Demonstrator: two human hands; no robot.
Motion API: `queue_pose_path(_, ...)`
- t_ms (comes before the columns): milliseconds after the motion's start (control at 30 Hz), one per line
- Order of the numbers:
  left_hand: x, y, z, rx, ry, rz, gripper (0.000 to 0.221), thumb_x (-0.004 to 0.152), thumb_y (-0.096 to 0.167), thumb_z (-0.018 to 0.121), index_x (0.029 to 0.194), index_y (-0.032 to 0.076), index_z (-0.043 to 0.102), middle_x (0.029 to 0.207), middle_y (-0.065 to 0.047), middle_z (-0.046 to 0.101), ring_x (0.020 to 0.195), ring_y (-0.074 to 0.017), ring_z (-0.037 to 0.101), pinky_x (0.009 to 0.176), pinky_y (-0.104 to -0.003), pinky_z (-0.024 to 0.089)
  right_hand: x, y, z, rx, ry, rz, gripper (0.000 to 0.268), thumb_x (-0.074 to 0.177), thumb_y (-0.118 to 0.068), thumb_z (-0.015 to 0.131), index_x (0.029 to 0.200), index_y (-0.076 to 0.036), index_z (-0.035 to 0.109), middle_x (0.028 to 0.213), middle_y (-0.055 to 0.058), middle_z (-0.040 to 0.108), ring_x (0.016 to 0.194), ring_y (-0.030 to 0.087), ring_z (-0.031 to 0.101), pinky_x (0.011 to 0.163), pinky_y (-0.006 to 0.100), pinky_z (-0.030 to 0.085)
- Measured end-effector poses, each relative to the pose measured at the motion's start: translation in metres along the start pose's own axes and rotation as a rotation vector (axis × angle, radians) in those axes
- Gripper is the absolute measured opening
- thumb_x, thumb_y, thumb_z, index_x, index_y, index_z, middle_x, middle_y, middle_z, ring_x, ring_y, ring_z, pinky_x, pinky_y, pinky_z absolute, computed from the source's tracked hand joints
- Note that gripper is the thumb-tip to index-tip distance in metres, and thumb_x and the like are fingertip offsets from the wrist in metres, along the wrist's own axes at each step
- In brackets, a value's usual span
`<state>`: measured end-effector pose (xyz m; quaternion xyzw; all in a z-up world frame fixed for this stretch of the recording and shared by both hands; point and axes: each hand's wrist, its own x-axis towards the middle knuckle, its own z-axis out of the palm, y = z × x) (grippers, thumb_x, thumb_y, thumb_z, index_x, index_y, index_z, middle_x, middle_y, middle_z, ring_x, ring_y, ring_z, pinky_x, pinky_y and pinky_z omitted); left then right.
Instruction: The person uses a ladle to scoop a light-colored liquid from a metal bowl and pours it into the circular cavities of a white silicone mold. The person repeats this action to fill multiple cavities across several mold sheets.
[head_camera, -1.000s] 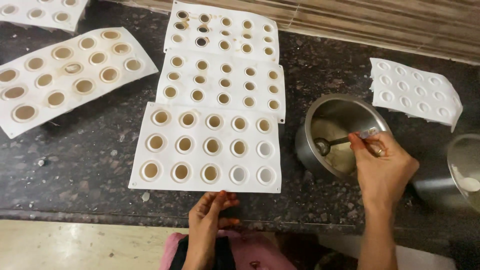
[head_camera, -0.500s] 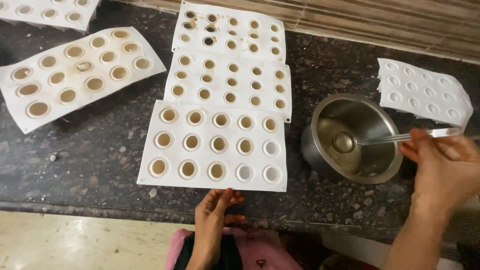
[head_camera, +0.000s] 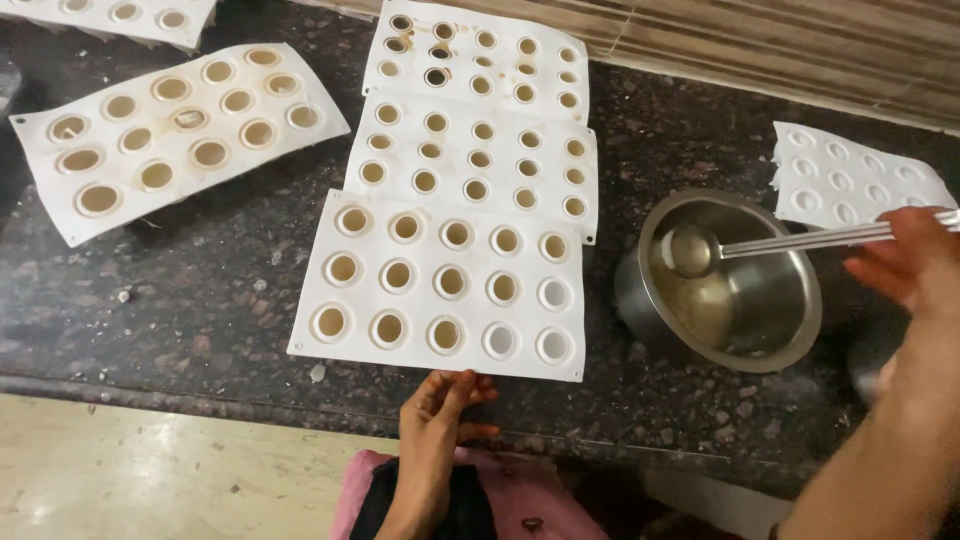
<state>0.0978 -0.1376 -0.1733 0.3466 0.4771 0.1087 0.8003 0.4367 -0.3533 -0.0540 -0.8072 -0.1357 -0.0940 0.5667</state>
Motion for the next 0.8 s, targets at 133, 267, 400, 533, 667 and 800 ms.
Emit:
queue_pose_path(133,0.010,-0.013,-0.004,-0.051,-0.055,0.125,0.026,0.095,0.029,0.066,0.099,0.004,0.071,0.095,-0.009,0.076,0.078,-0.0194,0.070,0.057,-0.032,0.058,-0.049,-0.060,0.034,0.055,0.043,-0.128,0.017,0.109,-0.015,0.070,0.119,-0.004,0.064,0.110,0.013,0.071,0.097,0.021,0.074,0.081,0.029,0.066)
queue_pose_path(267,0.016,-0.019,-0.006,-0.078,-0.087,0.196,0.024,0.095,0.026,0.066,0.098,0.003,0.072,0.096,-0.009,0.075,0.091,-0.0163,0.073,0.061,-0.033,0.062,-0.076,-0.093,0.060,0.185,-0.038,-0.230,0.013,0.107,0.005,0.074,0.111,0.001,0.062,0.107,0.020,0.073,0.093,0.023,0.076,0.076,0.032,0.068)
queue_pose_path(400,0.015,-0.017,-0.006,-0.088,-0.080,0.169,0.024,0.094,0.026,0.066,0.098,0.003,0.072,0.097,-0.009,0.076,0.092,-0.0162,0.074,0.062,-0.033,0.062,-0.093,-0.123,0.086,0.133,-0.044,-0.174,0.009,0.096,0.007,0.070,0.092,0.001,0.065,0.092,0.017,0.072,0.077,0.019,0.076,0.065,0.028,0.068)
queue_pose_path(533,0.016,-0.017,-0.006,-0.053,-0.055,0.130,0.025,0.094,0.027,0.066,0.098,0.003,0.071,0.097,-0.009,0.077,0.086,-0.0198,0.073,0.059,-0.033,0.061,-0.096,-0.100,0.093,0.204,-0.108,-0.131,0.009,0.096,0.009,0.074,0.093,0.004,0.067,0.093,0.017,0.073,0.082,0.019,0.076,0.069,0.028,0.068)
queue_pose_path(667,0.024,-0.023,-0.009,-0.095,-0.096,0.168,0.024,0.093,0.026,0.067,0.101,0.003,0.071,0.098,-0.010,0.077,0.091,-0.0174,0.075,0.060,-0.033,0.063,-0.101,-0.094,0.102,0.085,-0.135,-0.164,0.007,0.096,0.007,0.076,0.100,0.005,0.070,0.094,0.018,0.075,0.081,0.020,0.077,0.069,0.027,0.068)
queue_pose_path(800,0.027,-0.029,-0.010,-0.129,-0.112,0.184,0.025,0.094,0.026,0.067,0.101,0.002,0.070,0.097,-0.010,0.076,0.089,-0.0188,0.074,0.060,-0.035,0.064,-0.110,-0.088,0.109,-0.088,-0.111,-0.187,0.011,0.093,0.004,0.079,0.102,0.003,0.072,0.094,0.016,0.076,0.081,0.018,0.078,0.069,0.025,0.066)
